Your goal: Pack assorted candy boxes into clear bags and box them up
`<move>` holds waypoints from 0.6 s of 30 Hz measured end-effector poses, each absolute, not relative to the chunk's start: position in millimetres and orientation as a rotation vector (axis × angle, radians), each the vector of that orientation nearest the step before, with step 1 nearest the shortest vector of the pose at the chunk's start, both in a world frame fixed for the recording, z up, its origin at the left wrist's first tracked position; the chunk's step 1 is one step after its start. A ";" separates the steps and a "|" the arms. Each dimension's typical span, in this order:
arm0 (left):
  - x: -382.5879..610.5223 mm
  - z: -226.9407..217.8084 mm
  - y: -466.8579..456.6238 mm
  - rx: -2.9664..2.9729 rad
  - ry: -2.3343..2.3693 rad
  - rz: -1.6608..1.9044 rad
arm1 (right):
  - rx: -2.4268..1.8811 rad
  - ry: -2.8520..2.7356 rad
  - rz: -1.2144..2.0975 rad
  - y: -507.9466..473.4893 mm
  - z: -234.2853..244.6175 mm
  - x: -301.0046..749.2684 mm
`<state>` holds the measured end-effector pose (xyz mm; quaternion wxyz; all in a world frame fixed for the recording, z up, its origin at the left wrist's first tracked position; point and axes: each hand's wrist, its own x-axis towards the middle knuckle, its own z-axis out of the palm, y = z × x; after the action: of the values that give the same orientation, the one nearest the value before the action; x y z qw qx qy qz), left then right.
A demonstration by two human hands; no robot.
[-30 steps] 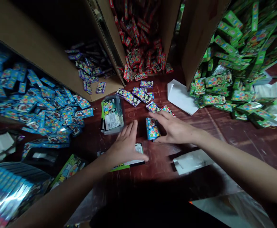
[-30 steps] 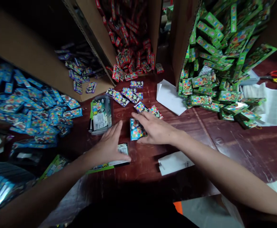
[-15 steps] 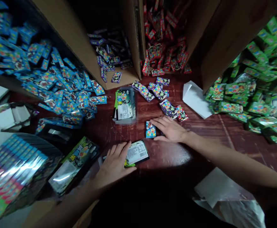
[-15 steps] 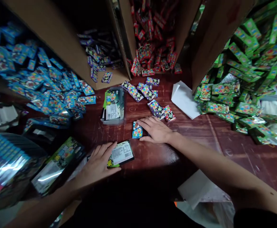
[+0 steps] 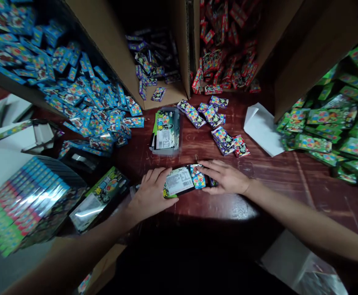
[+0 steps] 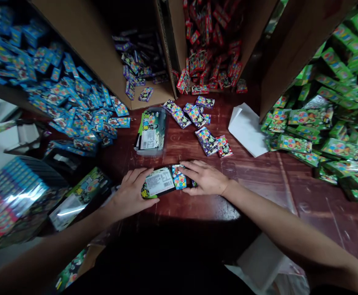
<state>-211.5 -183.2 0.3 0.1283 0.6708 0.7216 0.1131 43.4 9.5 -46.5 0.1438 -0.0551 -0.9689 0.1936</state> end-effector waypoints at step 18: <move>-199.1 -7.2 -139.0 2.010 1.898 0.213 | -0.154 -2.917 0.739 51.3 -18.5 88.2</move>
<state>-199.1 -139.0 -7.2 0.1834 0.7127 0.6728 0.0754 88.2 51.3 -18.5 0.0643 -0.0509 -0.9661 0.2449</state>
